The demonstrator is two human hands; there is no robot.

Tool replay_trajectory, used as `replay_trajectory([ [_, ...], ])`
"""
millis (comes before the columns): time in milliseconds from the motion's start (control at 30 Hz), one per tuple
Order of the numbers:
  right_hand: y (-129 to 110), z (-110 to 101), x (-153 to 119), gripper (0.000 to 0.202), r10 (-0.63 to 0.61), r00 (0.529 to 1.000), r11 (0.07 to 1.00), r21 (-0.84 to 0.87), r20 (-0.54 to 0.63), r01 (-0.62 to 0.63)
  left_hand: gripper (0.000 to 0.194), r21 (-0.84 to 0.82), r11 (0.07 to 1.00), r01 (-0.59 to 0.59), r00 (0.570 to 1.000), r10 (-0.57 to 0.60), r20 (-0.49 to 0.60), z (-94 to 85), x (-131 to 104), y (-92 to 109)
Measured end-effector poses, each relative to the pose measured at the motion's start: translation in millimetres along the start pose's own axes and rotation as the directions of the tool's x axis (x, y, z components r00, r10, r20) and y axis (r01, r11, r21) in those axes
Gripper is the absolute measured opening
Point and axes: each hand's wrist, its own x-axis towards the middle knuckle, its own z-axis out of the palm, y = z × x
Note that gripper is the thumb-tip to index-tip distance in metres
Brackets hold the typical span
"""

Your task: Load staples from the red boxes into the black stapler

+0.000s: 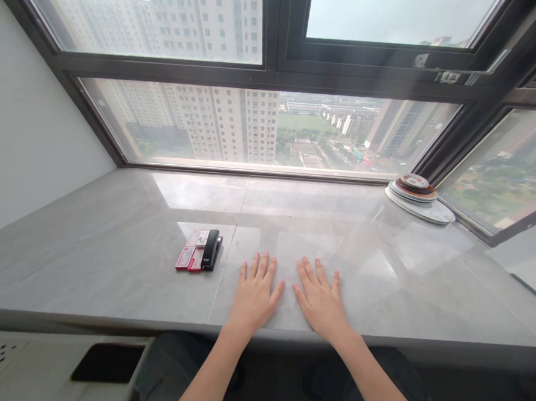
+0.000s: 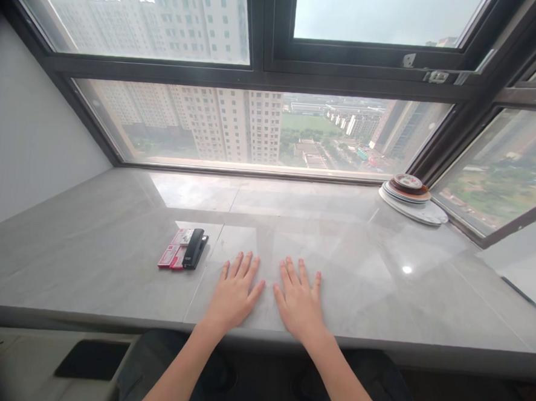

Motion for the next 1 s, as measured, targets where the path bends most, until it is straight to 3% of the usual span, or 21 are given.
replay_trajectory([
  [100,-5.6,-0.1,-1.5,0.064,-0.016,1.0,0.999,-0.048,0.017,0.017,0.061,0.09,0.996,0.011,0.999,-0.014,0.034,10.4,-2.1,1.5],
  [1000,-1.5,-8.8,-0.4,0.063,0.026,0.999,1.0,0.01,0.019,-0.026,0.06,0.08,0.996,-0.036,0.998,0.032,0.051,8.3,-4.1,-6.6],
])
